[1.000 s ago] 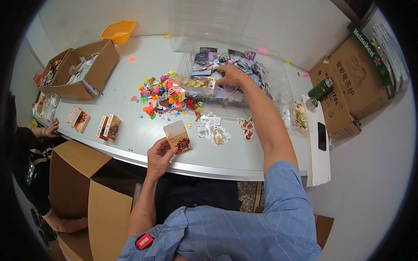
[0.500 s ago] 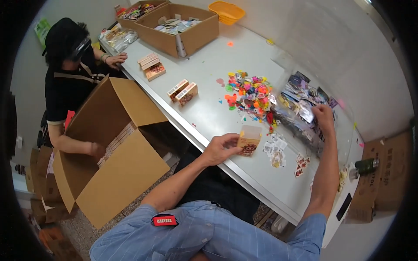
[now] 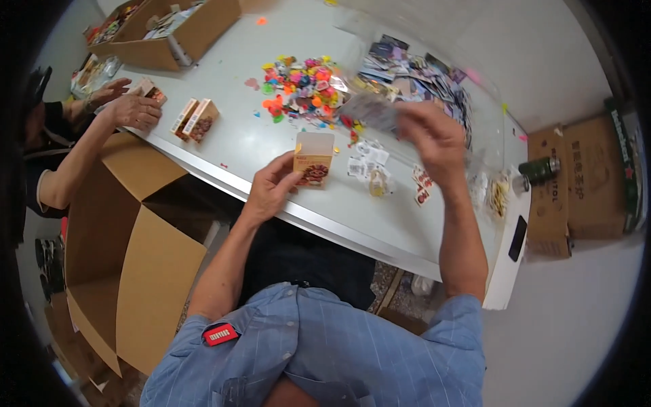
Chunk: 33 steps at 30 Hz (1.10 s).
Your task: Assembling small toy packages by inserting components into envelopes and packing the finished units into a shipping box.
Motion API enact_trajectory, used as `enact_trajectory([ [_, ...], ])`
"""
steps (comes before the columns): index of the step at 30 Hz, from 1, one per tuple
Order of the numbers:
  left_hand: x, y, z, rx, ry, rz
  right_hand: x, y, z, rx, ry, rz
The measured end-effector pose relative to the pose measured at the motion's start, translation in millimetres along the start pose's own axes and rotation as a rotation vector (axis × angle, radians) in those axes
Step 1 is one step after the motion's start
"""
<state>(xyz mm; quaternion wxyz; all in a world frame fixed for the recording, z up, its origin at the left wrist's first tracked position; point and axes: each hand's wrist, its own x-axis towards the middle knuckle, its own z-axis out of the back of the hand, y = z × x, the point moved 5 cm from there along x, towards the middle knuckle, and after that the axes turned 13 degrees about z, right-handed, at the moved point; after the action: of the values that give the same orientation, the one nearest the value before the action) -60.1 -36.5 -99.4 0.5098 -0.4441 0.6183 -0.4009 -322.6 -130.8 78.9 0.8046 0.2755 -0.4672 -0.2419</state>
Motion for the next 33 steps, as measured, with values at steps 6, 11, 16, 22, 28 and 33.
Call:
enact_trajectory([
  [6,3.8,6.6,-6.8,0.065,0.028,-0.085,-4.6,27.9,-49.3,-0.322,0.381,0.282],
  [11,-0.5,4.1,-9.1,0.05,0.036,-0.092,3.7,31.6,-64.9,-0.5,0.506,0.36],
  [16,-0.9,3.9,-6.7,0.035,0.052,-0.114,25.8,38.0,-81.4,-0.631,0.674,0.362],
  [22,-0.1,4.6,-6.7,0.074,0.059,-0.158,41.0,39.2,-95.8,-0.688,0.834,0.284],
  [28,1.1,5.2,-4.2,0.122,0.052,-0.137,48.7,39.6,-100.0,-0.702,0.905,0.291],
  [33,1.3,5.9,-4.1,0.085,0.068,-0.138,52.7,37.8,-102.4,-0.706,0.933,0.234],
])
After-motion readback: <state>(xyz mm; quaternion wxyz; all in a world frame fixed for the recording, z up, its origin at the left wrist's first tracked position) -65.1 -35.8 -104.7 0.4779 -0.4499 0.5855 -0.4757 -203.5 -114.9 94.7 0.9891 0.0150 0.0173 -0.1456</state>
